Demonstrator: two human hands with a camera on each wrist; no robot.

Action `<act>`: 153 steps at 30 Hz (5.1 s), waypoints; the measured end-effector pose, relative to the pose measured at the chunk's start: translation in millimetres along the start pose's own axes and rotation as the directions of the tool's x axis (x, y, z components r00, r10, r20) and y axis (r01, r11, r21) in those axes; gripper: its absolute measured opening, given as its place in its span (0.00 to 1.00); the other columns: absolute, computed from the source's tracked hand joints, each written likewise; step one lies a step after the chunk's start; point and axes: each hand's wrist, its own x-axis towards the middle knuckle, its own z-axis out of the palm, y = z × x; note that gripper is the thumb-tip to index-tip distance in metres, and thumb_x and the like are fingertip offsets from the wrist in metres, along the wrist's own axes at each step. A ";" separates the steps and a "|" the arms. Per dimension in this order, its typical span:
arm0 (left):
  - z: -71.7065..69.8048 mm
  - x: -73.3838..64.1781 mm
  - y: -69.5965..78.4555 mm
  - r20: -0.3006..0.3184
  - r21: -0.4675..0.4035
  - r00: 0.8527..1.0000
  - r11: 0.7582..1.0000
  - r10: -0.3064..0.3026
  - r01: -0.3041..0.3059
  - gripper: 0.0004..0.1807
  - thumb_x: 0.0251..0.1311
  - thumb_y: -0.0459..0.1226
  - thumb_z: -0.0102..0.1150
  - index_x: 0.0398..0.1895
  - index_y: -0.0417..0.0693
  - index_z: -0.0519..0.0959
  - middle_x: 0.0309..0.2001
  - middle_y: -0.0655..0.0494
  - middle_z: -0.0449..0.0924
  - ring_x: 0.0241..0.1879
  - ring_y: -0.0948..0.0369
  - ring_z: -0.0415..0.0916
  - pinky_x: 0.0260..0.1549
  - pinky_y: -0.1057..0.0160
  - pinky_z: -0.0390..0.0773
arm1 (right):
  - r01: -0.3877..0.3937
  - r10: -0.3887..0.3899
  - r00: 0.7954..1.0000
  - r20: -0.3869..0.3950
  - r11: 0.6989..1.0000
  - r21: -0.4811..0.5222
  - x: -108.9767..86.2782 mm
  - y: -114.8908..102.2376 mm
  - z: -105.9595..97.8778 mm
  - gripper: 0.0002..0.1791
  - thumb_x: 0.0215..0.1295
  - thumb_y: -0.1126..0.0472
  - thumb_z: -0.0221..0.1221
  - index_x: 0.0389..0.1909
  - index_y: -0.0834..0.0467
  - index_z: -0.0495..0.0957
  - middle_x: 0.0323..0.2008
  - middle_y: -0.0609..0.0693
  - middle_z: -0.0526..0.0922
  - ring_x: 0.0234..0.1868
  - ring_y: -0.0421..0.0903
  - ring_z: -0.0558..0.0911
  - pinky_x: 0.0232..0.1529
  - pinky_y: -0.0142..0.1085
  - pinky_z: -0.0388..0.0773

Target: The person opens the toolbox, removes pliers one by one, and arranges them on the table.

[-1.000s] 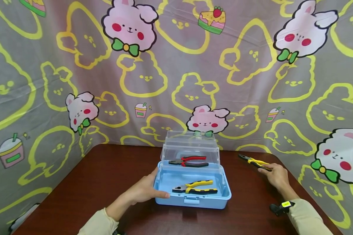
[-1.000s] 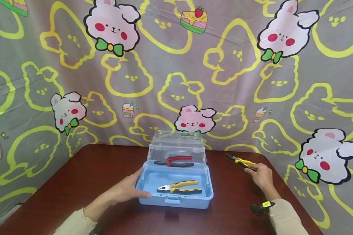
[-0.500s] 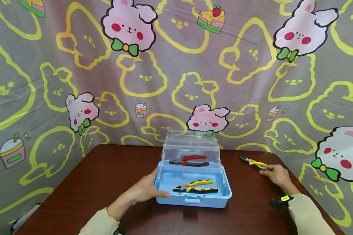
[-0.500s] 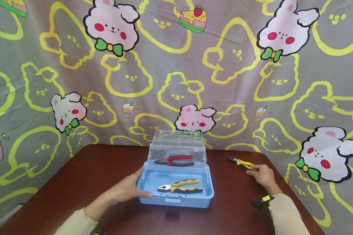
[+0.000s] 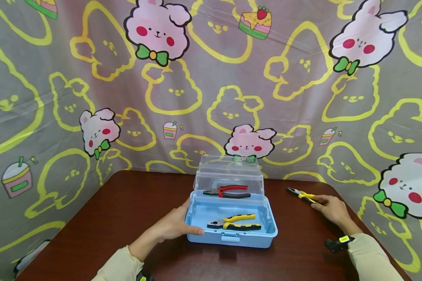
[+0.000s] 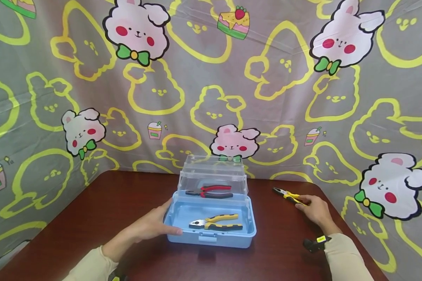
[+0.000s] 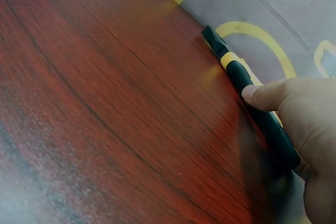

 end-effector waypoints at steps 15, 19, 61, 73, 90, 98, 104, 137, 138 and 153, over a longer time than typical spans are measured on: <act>-0.8 0.5 -0.2 0.006 0.002 1.000 1.000 0.003 -0.003 0.69 0.48 0.52 0.82 0.84 0.43 0.44 0.70 0.35 0.68 0.59 0.44 0.73 0.58 0.37 0.72 | 0.101 -0.099 0.995 -0.034 0.993 0.061 10.6 -28.0 -6.8 0.28 0.65 0.56 0.72 0.61 0.68 0.79 0.50 0.68 0.84 0.48 0.68 0.83 0.44 0.61 0.76; -1.3 1.1 -0.6 0.011 0.000 1.000 1.000 0.012 -0.012 0.69 0.49 0.52 0.82 0.84 0.44 0.43 0.70 0.35 0.68 0.59 0.43 0.73 0.57 0.37 0.72 | 0.140 -0.139 0.990 -0.026 0.987 0.079 14.8 -48.1 -7.8 0.28 0.66 0.56 0.71 0.62 0.67 0.79 0.49 0.66 0.85 0.48 0.66 0.84 0.45 0.60 0.78; -3.5 1.2 0.1 0.013 -0.011 1.000 1.000 -0.002 0.003 0.68 0.51 0.50 0.81 0.84 0.44 0.43 0.70 0.36 0.68 0.59 0.44 0.74 0.58 0.38 0.72 | 0.435 -0.451 0.893 -0.007 0.856 0.279 25.5 -189.1 14.0 0.26 0.56 0.66 0.77 0.57 0.64 0.84 0.43 0.56 0.84 0.38 0.50 0.78 0.39 0.34 0.80; -4.2 1.0 -0.6 0.016 -0.019 1.000 1.000 0.007 -0.007 0.67 0.51 0.49 0.81 0.84 0.44 0.43 0.68 0.35 0.70 0.58 0.45 0.74 0.58 0.39 0.72 | 0.499 -0.537 0.842 0.052 0.812 0.304 29.2 -214.7 27.2 0.28 0.57 0.61 0.77 0.59 0.61 0.84 0.45 0.53 0.85 0.42 0.49 0.79 0.41 0.42 0.80; -3.6 1.9 -1.3 0.030 -0.025 0.999 1.000 0.012 -0.011 0.68 0.52 0.50 0.81 0.85 0.45 0.41 0.70 0.35 0.67 0.59 0.43 0.74 0.57 0.39 0.72 | 0.523 -0.585 0.780 0.221 0.804 0.283 39.5 -242.1 45.2 0.32 0.59 0.58 0.77 0.63 0.64 0.81 0.57 0.58 0.84 0.55 0.56 0.81 0.52 0.52 0.80; -3.0 2.1 -2.2 0.016 -0.023 1.000 1.000 0.012 -0.012 0.68 0.51 0.50 0.82 0.85 0.46 0.43 0.69 0.35 0.68 0.59 0.44 0.74 0.57 0.39 0.72 | 0.507 -0.549 0.773 0.318 0.836 0.210 45.0 -249.4 47.5 0.34 0.59 0.57 0.77 0.65 0.63 0.79 0.61 0.57 0.82 0.60 0.57 0.80 0.57 0.52 0.78; -3.2 0.9 -2.6 0.017 -0.023 1.000 1.000 0.009 -0.009 0.68 0.50 0.51 0.82 0.84 0.45 0.43 0.69 0.35 0.69 0.58 0.44 0.75 0.57 0.39 0.73 | 0.475 -0.507 0.758 0.411 0.860 0.185 48.7 -253.0 50.6 0.35 0.63 0.50 0.74 0.68 0.60 0.77 0.64 0.56 0.79 0.61 0.54 0.79 0.60 0.52 0.75; -3.3 3.0 -4.4 0.018 -0.040 1.000 0.999 0.023 -0.022 0.68 0.51 0.49 0.81 0.85 0.46 0.42 0.68 0.35 0.69 0.56 0.45 0.75 0.56 0.41 0.74 | 0.303 -0.424 0.832 0.358 0.888 0.347 39.3 -256.3 37.7 0.31 0.68 0.53 0.70 0.67 0.63 0.77 0.27 0.52 0.78 0.17 0.44 0.64 0.28 0.40 0.70; -3.3 3.3 -4.8 0.017 -0.038 1.000 0.999 0.023 -0.022 0.68 0.51 0.50 0.81 0.85 0.46 0.42 0.68 0.35 0.70 0.56 0.45 0.75 0.56 0.41 0.74 | 0.303 -0.423 0.834 0.354 0.887 0.348 38.9 -256.9 35.8 0.31 0.68 0.53 0.70 0.67 0.63 0.77 0.30 0.54 0.79 0.17 0.44 0.65 0.28 0.41 0.70; -1.8 2.5 -5.4 0.022 -0.039 1.000 0.999 0.014 -0.013 0.69 0.50 0.50 0.82 0.85 0.46 0.42 0.68 0.34 0.69 0.56 0.45 0.76 0.55 0.40 0.74 | 0.367 -0.454 0.854 0.255 0.872 0.323 27.9 -238.9 21.3 0.31 0.66 0.56 0.71 0.68 0.62 0.76 0.62 0.58 0.80 0.61 0.58 0.76 0.60 0.60 0.71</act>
